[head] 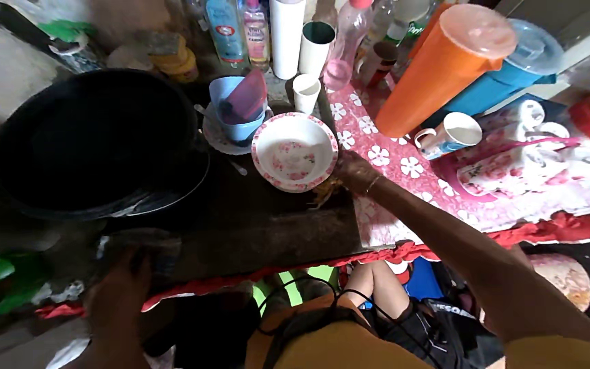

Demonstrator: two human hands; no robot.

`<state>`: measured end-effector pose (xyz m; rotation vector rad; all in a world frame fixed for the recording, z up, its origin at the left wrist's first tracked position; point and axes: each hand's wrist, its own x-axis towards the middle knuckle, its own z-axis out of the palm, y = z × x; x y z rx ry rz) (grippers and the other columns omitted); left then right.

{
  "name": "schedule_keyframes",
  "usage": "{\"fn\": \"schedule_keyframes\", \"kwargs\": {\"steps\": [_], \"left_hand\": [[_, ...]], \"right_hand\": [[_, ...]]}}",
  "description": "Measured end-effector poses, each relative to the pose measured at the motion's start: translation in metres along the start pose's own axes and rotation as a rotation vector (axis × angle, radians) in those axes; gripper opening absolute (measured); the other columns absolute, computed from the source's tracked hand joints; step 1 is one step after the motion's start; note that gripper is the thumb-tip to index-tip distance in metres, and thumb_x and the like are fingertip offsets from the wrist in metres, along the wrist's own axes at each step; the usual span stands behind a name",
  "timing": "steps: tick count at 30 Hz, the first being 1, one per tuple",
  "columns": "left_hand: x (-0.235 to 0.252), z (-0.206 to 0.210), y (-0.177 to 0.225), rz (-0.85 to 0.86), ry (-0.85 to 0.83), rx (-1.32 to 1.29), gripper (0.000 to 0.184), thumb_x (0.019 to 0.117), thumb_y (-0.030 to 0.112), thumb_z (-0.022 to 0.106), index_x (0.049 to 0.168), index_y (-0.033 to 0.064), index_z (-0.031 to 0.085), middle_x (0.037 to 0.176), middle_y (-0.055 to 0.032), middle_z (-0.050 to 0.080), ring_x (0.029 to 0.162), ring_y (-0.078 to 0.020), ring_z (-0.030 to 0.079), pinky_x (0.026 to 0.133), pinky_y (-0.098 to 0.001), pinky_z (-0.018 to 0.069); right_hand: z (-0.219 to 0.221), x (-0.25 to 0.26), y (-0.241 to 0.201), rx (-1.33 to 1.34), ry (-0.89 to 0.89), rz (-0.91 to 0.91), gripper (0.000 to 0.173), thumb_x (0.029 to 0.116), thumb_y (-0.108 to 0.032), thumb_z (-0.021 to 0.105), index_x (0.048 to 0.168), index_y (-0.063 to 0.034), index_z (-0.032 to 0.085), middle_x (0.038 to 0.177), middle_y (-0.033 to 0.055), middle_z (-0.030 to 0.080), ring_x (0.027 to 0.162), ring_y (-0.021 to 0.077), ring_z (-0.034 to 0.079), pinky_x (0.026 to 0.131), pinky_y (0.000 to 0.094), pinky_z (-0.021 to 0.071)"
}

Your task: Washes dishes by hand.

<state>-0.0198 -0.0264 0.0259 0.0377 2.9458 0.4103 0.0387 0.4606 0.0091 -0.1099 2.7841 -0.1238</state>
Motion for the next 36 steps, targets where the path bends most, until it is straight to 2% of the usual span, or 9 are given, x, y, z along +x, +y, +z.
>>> {"fn": "schedule_keyframes", "kwargs": {"steps": [2,5,10,15,21,26,30,34,36], "left_hand": [[-0.01,-0.005,0.01,0.006,0.094,0.005,0.041,0.1062,0.025,0.054,0.135,-0.002,0.062,0.135,-0.0354,0.058,0.13,-0.057,0.051,0.109,-0.072,0.0342],[-0.022,-0.005,0.048,0.231,0.271,-0.184,0.034,0.1032,0.014,0.055,0.124,-0.0105,0.065,0.125,-0.0347,0.064,0.12,-0.0535,0.06,0.105,-0.0641,0.0439],[-0.009,0.011,0.14,0.431,-0.036,-0.334,0.03,0.1051,0.011,0.054,0.125,-0.0075,0.067,0.127,-0.0263,0.066,0.118,-0.0426,0.065,0.103,-0.0568,0.0488],[0.011,0.018,0.199,0.596,-0.038,-0.442,0.026,0.1022,0.01,0.059,0.119,-0.0055,0.07,0.118,-0.023,0.07,0.105,-0.0363,0.07,0.093,-0.05,0.0553],[0.028,0.018,0.226,0.511,-0.134,-0.498,0.027,0.1039,0.011,0.057,0.123,-0.0041,0.068,0.115,-0.0225,0.07,0.101,-0.0327,0.069,0.093,-0.0463,0.0546],[0.031,0.028,0.243,0.397,-0.278,-0.831,0.03,0.1059,0.013,0.053,0.124,-0.0081,0.065,0.115,-0.0219,0.07,0.105,-0.0254,0.069,0.096,-0.0396,0.0537],[0.051,0.043,0.266,0.097,-0.391,-1.194,0.037,0.1115,0.018,0.04,0.132,-0.0084,0.056,0.124,-0.0185,0.064,0.107,-0.0176,0.063,0.094,-0.0335,0.0518],[0.065,0.04,0.276,-0.147,-0.549,-1.521,0.053,0.1139,0.038,0.02,0.157,0.008,0.032,0.145,-0.021,0.051,0.125,-0.0319,0.058,0.098,-0.0473,0.0518],[0.073,0.035,0.279,-0.18,-0.605,-1.773,0.057,0.1114,0.05,0.016,0.149,0.0129,0.037,0.126,-0.0159,0.063,0.106,-0.0292,0.069,0.085,-0.0459,0.0593]], "right_hand": [[0.003,-0.009,-0.012,-0.034,-0.158,0.027,0.044,0.098,-0.004,0.059,0.141,0.0028,0.057,0.146,0.0283,0.053,0.146,0.0465,0.038,0.124,0.0603,0.019],[0.002,-0.016,-0.03,-0.002,-0.333,0.018,0.053,0.0989,-0.006,0.058,0.149,0.0041,0.047,0.15,0.028,0.049,0.147,0.0438,0.038,0.126,0.057,0.0143],[0.001,-0.004,-0.04,0.144,-0.33,0.065,0.04,0.1004,0.002,0.054,0.14,0.004,0.056,0.138,0.0322,0.056,0.13,0.0501,0.053,0.111,0.0634,0.0376],[0.006,-0.008,-0.038,0.341,-0.273,-0.042,0.038,0.0991,0.001,0.056,0.136,0.0024,0.062,0.14,0.0309,0.057,0.135,0.0481,0.051,0.112,0.0615,0.0392],[-0.028,-0.023,-0.026,0.646,0.027,-0.176,0.029,0.0929,0.002,0.064,0.121,0.0076,0.07,0.123,0.0301,0.067,0.118,0.0421,0.063,0.106,0.0525,0.0467],[-0.068,-0.017,-0.027,0.928,0.302,-0.313,0.024,0.0877,0.003,0.062,0.109,0.007,0.071,0.105,0.0134,0.071,0.095,0.0073,0.066,0.088,0.0249,0.0544],[-0.12,-0.004,-0.039,0.99,0.45,-0.369,0.023,0.0829,0.006,0.064,0.105,0.004,0.07,0.1,0.0033,0.07,0.085,-0.0019,0.063,0.077,0.0172,0.0546],[-0.16,0.019,-0.056,1.017,0.701,-0.472,0.039,0.0792,0.01,0.061,0.117,0.0013,0.064,0.106,-0.0011,0.069,0.085,-0.0043,0.064,0.073,0.0139,0.0556],[-0.163,0.036,-0.067,0.91,0.698,-0.444,0.055,0.0803,0.007,0.062,0.134,0.001,0.054,0.119,0.0066,0.065,0.094,0.0024,0.065,0.079,0.02,0.0575]]}}
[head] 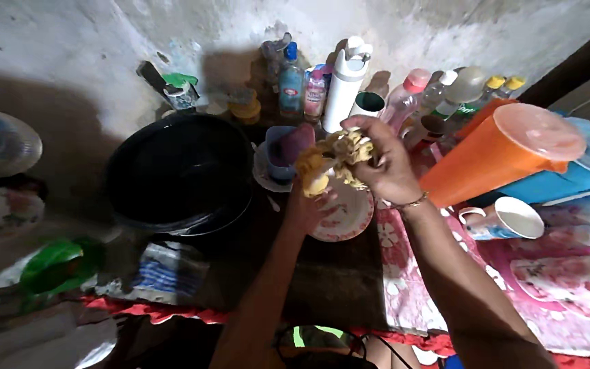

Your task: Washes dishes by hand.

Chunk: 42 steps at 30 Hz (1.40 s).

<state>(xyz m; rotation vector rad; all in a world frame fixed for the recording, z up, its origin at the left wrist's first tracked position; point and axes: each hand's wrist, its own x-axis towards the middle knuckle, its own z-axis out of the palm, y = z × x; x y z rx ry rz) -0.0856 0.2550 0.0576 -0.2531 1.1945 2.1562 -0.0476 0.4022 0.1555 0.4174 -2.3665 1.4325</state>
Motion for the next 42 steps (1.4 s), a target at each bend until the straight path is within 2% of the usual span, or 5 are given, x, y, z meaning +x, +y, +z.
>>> {"fn": "schedule_keyframes", "kwargs": {"steps": [12,19,23,33,42], "left_hand": [[0.037,-0.003,0.032,0.269,0.127,-0.172,0.033,0.113,0.024,0.031,0.136,0.0068,0.048,0.11,-0.007,0.062,0.097,-0.0133,0.062,0.085,-0.0321,0.0535],[0.05,-0.029,0.063,0.203,0.13,0.231,0.039,0.1123,0.035,0.035,0.111,0.0039,0.058,0.081,-0.0036,0.058,0.067,-0.0097,0.057,0.061,-0.0278,0.052],[0.053,-0.026,0.065,0.294,0.179,0.257,0.056,0.1121,0.045,0.029,0.122,-0.0004,0.06,0.102,-0.0131,0.063,0.09,-0.0174,0.06,0.082,-0.0383,0.0529],[0.029,-0.004,0.035,0.362,0.08,0.072,0.051,0.1137,0.036,0.02,0.143,0.0034,0.048,0.129,-0.0097,0.059,0.114,-0.0119,0.057,0.098,-0.0306,0.0486],[0.014,-0.039,0.008,0.473,-0.076,0.572,0.037,0.1061,0.005,0.043,0.137,-0.0101,0.057,0.147,-0.0263,0.052,0.138,-0.0278,0.051,0.114,-0.0386,0.0413]], "right_hand": [[0.1,0.044,0.068,-0.412,-0.29,0.389,0.057,0.1114,-0.03,0.033,0.162,-0.0055,0.028,0.167,0.0172,0.031,0.156,0.0355,0.025,0.126,0.057,0.0127],[0.101,0.065,0.075,-0.087,-0.16,0.334,0.056,0.107,-0.028,0.051,0.156,-0.0037,0.04,0.156,0.0183,0.046,0.135,0.0267,0.054,0.11,0.0448,0.0451],[0.126,0.062,0.08,0.112,0.068,0.313,0.031,0.1068,-0.014,0.048,0.12,0.0064,0.066,0.112,0.0118,0.069,0.099,0.0081,0.062,0.091,0.0288,0.0506],[0.136,0.039,0.075,0.135,0.239,0.496,0.05,0.1069,-0.022,0.052,0.153,-0.0048,0.042,0.144,0.0189,0.057,0.126,0.0271,0.058,0.105,0.0465,0.0474],[0.09,0.095,0.101,-0.041,0.158,0.5,0.025,0.1014,-0.004,0.058,0.122,0.0091,0.064,0.113,0.0226,0.068,0.098,0.0238,0.066,0.091,0.0419,0.0534]]}}
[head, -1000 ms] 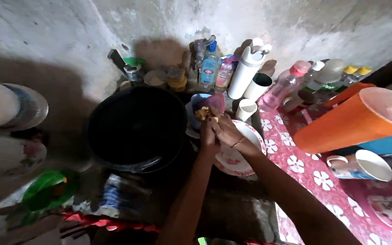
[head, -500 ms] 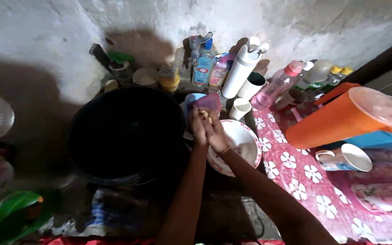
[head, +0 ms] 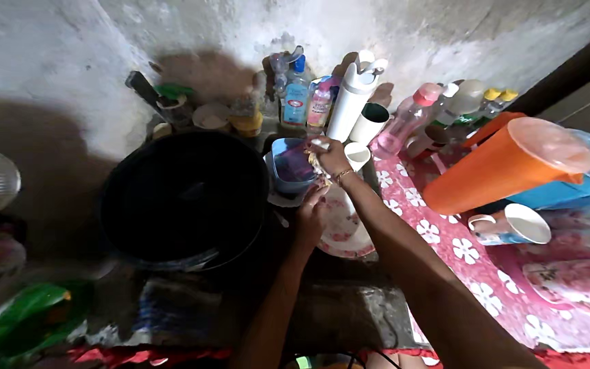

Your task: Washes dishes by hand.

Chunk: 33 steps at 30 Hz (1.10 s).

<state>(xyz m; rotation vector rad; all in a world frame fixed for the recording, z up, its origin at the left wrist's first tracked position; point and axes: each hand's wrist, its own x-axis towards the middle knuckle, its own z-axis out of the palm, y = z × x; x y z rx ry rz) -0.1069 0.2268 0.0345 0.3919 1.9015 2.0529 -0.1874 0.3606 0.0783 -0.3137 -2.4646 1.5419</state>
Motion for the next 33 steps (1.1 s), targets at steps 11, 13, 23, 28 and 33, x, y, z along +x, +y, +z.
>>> {"fn": "schedule_keyframes", "kwargs": {"steps": [11,13,23,28,33], "left_hand": [[-0.024,-0.054,-0.007,-0.216,0.034,0.246,0.029,0.1065,0.003,0.046,0.127,-0.0108,0.062,0.128,-0.0249,0.064,0.115,-0.0266,0.064,0.102,-0.037,0.0496],[-0.032,-0.064,-0.003,-0.236,-0.006,0.299,0.03,0.1072,0.006,0.046,0.129,-0.0085,0.062,0.13,-0.0235,0.064,0.118,-0.0275,0.064,0.104,-0.038,0.0491],[-0.054,-0.096,-0.026,-0.308,-0.077,0.338,0.032,0.1076,0.009,0.045,0.13,-0.0051,0.064,0.129,-0.0206,0.066,0.116,-0.0255,0.065,0.104,-0.0367,0.0499],[-0.053,-0.097,-0.032,-0.292,-0.101,0.281,0.032,0.107,0.004,0.043,0.13,-0.0095,0.062,0.129,-0.0252,0.064,0.117,-0.0295,0.064,0.105,-0.0387,0.049],[-0.049,-0.097,-0.029,-0.227,-0.127,0.321,0.031,0.1057,0.003,0.046,0.125,-0.0103,0.066,0.127,-0.0251,0.067,0.118,-0.0293,0.066,0.106,-0.0374,0.0482]], "right_hand": [[0.026,0.053,-0.026,-0.103,-0.114,0.056,0.038,0.109,-0.026,0.047,0.128,0.0042,0.061,0.116,0.024,0.066,0.106,0.0322,0.063,0.095,0.0525,0.0481],[0.035,0.07,-0.038,-0.046,-0.245,0.03,0.04,0.1098,-0.019,0.036,0.14,0.0032,0.05,0.134,0.025,0.058,0.121,0.0312,0.058,0.102,0.0487,0.0458],[0.158,0.174,-0.09,0.041,-0.194,-0.407,0.047,0.1008,-0.001,0.055,0.146,0.0055,0.043,0.138,0.0285,0.056,0.12,0.0333,0.062,0.101,0.0444,0.0519],[0.2,0.2,-0.072,-0.209,-0.237,-0.531,0.051,0.0993,-0.01,0.064,0.144,0.0067,0.045,0.133,0.0304,0.06,0.121,0.0414,0.062,0.105,0.0517,0.0491],[0.216,0.215,-0.051,-0.789,-0.596,-0.562,0.038,0.1031,-0.01,0.058,0.14,-0.0016,0.057,0.135,0.0285,0.061,0.124,0.0485,0.059,0.103,0.0658,0.0456]]}}
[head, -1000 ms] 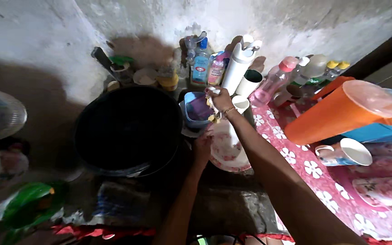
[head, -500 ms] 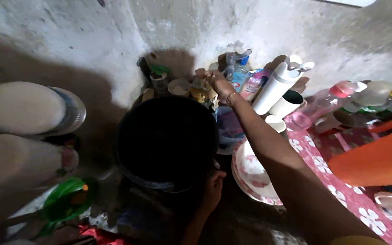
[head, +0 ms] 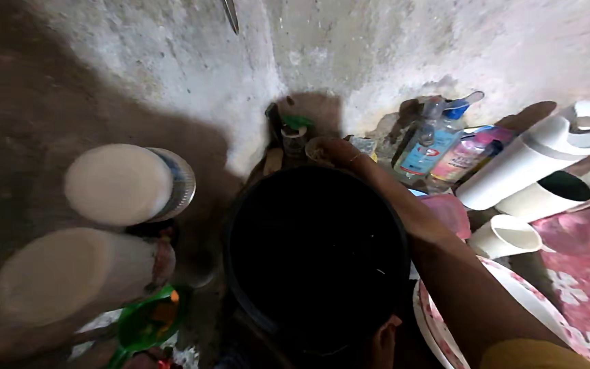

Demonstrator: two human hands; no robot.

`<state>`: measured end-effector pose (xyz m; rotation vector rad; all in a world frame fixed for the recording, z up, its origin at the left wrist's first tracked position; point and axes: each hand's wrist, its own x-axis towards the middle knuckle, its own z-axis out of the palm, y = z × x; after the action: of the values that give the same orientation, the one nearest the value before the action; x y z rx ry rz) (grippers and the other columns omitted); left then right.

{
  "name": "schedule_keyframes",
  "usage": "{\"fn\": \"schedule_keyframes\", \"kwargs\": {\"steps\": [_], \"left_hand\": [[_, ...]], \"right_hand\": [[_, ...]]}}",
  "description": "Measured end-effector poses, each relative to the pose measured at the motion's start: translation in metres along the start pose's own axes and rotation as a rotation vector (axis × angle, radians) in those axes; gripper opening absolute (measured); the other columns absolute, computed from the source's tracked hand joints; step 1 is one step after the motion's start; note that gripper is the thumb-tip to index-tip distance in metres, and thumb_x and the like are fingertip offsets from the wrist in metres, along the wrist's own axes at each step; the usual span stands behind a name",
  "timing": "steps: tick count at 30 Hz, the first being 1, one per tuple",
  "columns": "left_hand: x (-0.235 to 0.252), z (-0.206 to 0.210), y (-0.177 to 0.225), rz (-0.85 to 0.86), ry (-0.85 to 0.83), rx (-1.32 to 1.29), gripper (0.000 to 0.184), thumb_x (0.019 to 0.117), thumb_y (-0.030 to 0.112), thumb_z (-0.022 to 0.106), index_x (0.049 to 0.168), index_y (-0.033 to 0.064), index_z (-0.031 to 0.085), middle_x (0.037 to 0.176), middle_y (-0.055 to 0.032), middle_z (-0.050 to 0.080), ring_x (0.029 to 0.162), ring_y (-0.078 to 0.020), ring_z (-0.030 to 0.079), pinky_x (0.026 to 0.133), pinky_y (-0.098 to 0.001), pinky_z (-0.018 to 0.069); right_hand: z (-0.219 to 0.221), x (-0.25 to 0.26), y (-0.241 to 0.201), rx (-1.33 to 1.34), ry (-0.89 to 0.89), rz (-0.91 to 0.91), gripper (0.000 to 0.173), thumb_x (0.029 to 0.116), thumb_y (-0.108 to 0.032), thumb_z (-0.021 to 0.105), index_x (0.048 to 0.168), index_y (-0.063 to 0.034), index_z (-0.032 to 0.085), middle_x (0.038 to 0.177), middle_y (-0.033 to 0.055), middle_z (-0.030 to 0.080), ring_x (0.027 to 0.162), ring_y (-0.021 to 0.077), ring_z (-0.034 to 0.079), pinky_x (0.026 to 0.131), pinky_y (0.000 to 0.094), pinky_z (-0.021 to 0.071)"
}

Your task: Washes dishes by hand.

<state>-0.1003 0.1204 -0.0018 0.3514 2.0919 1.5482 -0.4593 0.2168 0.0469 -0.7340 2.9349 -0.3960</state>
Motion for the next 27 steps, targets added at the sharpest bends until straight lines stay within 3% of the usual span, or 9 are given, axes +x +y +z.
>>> {"fn": "schedule_keyframes", "kwargs": {"steps": [2,7,12,17,21,24,27], "left_hand": [[0.002,0.005,-0.007,0.056,0.06,0.033,0.029,0.104,0.002,0.048,0.12,-0.0099,0.069,0.12,-0.0241,0.07,0.113,-0.0281,0.068,0.104,-0.0365,0.0503],[0.005,0.01,-0.013,0.045,0.056,0.063,0.028,0.1042,0.004,0.05,0.12,-0.0087,0.07,0.12,-0.0233,0.071,0.114,-0.0294,0.069,0.104,-0.0379,0.0506],[0.008,0.009,-0.013,-0.018,0.015,0.065,0.031,0.1065,0.011,0.049,0.121,-0.0059,0.07,0.123,-0.0207,0.07,0.117,-0.0269,0.067,0.107,-0.0374,0.0483],[0.008,0.004,-0.006,-0.1,-0.061,0.006,0.029,0.1058,0.006,0.049,0.123,-0.0088,0.067,0.123,-0.0229,0.069,0.117,-0.0285,0.066,0.106,-0.0373,0.0484],[0.009,0.005,0.005,-0.16,-0.066,0.029,0.028,0.1053,0.003,0.049,0.122,-0.0111,0.067,0.122,-0.025,0.069,0.118,-0.0313,0.066,0.107,-0.0387,0.0471],[0.009,0.016,-0.015,-0.113,-0.02,0.046,0.029,0.1054,0.004,0.047,0.122,-0.0099,0.066,0.123,-0.023,0.068,0.116,-0.0264,0.066,0.104,-0.0344,0.0497],[0.008,0.018,-0.019,-0.016,0.032,0.099,0.026,0.1022,0.001,0.051,0.116,-0.0109,0.069,0.117,-0.0232,0.07,0.11,-0.0266,0.069,0.101,-0.0345,0.0518]], "right_hand": [[-0.004,0.007,-0.004,-0.016,-0.064,-0.032,0.034,0.1034,-0.011,0.059,0.136,0.0001,0.06,0.133,0.0274,0.062,0.124,0.0464,0.06,0.106,0.0633,0.0444],[-0.008,0.016,-0.006,-0.028,-0.141,-0.03,0.033,0.1034,-0.012,0.059,0.134,-0.0003,0.064,0.135,0.0268,0.062,0.128,0.0451,0.057,0.111,0.061,0.0401],[0.01,0.031,-0.01,-0.167,-0.127,-0.008,0.03,0.1028,-0.011,0.059,0.127,0.0038,0.066,0.132,0.0284,0.063,0.127,0.0474,0.057,0.107,0.0635,0.042],[0.017,0.036,-0.016,-0.154,-0.088,0.053,0.026,0.102,-0.013,0.059,0.12,0.0022,0.07,0.126,0.0268,0.066,0.122,0.0464,0.061,0.102,0.0644,0.0459],[0.026,0.038,-0.013,-0.065,0.02,0.129,0.03,0.1047,-0.014,0.055,0.127,0.0026,0.066,0.131,0.0294,0.062,0.123,0.0482,0.059,0.1,0.0636,0.0469],[0.02,0.031,-0.008,0.026,0.217,0.138,0.035,0.1016,-0.015,0.06,0.135,-0.0048,0.062,0.131,0.0297,0.061,0.118,0.0494,0.062,0.096,0.0648,0.0499],[-0.006,0.011,-0.006,0.18,0.44,0.086,0.036,0.098,-0.002,0.06,0.134,-0.0002,0.064,0.132,0.0302,0.062,0.123,0.0477,0.06,0.104,0.0602,0.0463]]}}
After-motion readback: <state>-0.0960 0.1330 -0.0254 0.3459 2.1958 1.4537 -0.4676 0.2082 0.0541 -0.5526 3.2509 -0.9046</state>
